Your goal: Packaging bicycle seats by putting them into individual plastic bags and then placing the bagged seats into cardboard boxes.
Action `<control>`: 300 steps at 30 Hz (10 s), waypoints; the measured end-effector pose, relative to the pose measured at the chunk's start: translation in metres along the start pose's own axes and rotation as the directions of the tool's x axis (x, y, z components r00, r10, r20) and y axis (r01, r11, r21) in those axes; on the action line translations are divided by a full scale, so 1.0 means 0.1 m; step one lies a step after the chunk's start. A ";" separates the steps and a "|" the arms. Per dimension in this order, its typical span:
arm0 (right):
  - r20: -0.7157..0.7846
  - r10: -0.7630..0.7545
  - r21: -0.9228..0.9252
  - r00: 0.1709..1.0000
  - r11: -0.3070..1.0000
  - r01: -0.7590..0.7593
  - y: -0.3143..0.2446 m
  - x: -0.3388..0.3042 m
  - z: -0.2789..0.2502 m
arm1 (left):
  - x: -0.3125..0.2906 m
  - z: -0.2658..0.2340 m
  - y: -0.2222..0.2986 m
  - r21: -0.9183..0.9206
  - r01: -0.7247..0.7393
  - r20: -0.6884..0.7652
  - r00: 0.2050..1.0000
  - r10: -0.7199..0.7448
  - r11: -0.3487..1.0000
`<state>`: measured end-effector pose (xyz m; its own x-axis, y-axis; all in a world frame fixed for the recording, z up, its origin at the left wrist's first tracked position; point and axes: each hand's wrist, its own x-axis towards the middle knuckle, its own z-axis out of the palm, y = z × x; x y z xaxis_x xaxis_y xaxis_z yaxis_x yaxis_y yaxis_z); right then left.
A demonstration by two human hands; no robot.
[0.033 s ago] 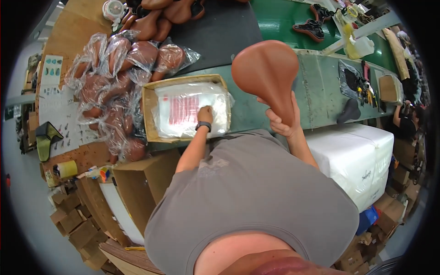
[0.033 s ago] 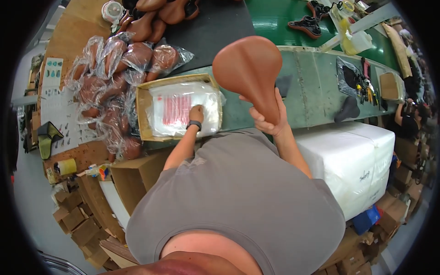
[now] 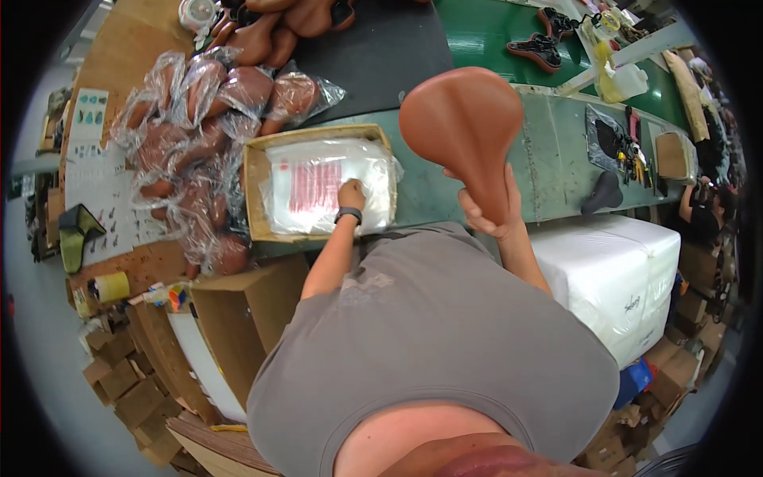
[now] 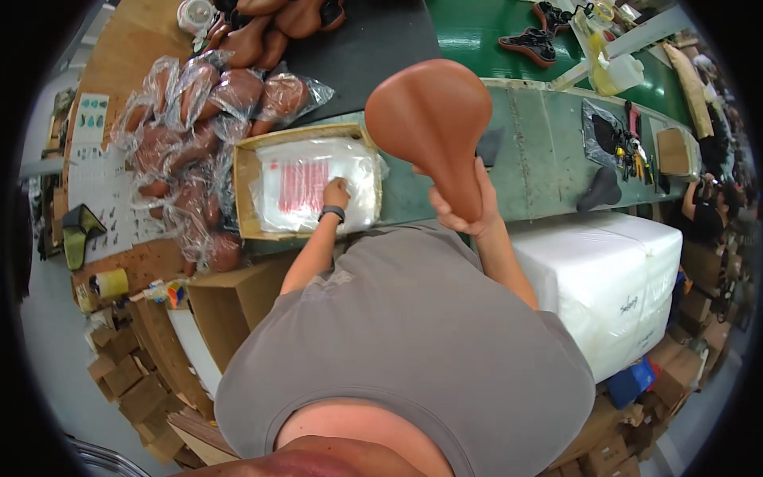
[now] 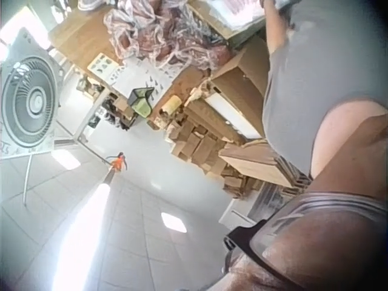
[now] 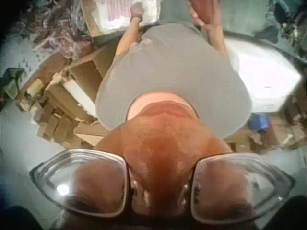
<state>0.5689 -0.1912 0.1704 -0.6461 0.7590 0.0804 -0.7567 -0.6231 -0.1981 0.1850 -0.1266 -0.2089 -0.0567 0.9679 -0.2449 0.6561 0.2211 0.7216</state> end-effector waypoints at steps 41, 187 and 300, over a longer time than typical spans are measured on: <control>-0.588 0.262 -0.485 0.766 0.643 -0.592 2.32 1.06 0.32 | -3.20 -2.67 1.54 -0.696 0.061 0.122 0.992 0.034 0.715; -0.545 0.152 -0.410 0.825 0.810 -0.420 2.36 2.00 -0.62 | -1.51 -2.58 0.44 -0.406 -0.245 0.105 0.944 0.312 0.880; -0.694 -0.277 -0.707 0.664 0.435 -0.557 1.73 1.08 -1.19 | -1.34 -3.09 2.24 -0.677 -0.563 0.043 0.613 0.789 0.474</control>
<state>0.3802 -0.1946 0.0290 -0.1496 0.8081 -0.5698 0.1014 -0.5607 -0.8218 0.1072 -0.1702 0.1860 0.5152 0.7622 0.3918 -0.1670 -0.3591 0.9182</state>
